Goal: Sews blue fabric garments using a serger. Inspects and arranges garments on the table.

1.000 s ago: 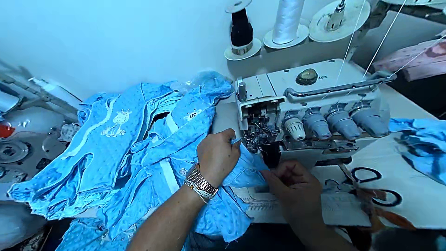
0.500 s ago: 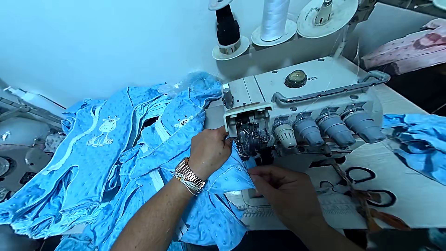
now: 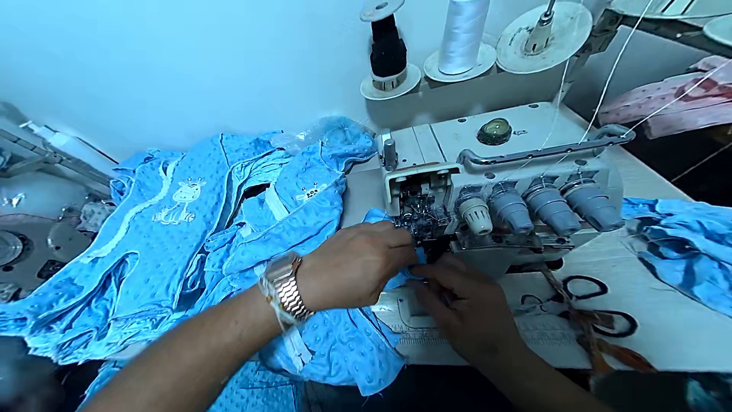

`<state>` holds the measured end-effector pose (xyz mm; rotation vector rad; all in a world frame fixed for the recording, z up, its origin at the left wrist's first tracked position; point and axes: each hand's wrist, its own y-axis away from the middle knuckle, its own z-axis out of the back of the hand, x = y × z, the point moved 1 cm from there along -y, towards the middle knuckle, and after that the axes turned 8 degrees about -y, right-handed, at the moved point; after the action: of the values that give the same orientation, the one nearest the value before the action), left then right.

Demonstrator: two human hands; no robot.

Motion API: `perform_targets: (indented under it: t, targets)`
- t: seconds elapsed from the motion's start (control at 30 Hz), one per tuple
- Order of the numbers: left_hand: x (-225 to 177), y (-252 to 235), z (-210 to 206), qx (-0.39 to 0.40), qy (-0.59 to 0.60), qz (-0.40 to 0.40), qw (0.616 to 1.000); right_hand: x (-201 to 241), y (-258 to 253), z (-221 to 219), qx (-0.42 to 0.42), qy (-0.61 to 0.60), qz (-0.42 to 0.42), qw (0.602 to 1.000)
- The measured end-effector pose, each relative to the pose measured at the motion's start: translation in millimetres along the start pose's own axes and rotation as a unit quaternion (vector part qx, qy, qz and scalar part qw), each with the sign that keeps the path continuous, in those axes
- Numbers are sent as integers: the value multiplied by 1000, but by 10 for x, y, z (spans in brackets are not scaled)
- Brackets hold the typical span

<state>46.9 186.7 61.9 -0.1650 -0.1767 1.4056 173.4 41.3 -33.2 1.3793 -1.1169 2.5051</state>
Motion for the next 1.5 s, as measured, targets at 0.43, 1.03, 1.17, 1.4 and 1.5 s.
perform_targets:
  t: [0.43, 1.03, 1.17, 1.4, 1.5]
  targets:
    - [50, -335, 398, 165, 95, 26, 981, 18, -115, 7, 15, -153, 5, 988]
    - [-326, -72, -11, 13, -15, 88, 996, -163, -12, -25, 26, -213, 47, 976]
    - [-560, -126, -136, -32, -123, 150, 980, -203, -22, 9, 22, -228, 37, 973]
    - [51, -9, 111, 75, -100, 72, 990, -217, -208, 21, 47, -233, -3, 971]
    - [202, 60, 45, 8, -36, 26, 999, -249, -167, -13, 26, -253, 3, 967]
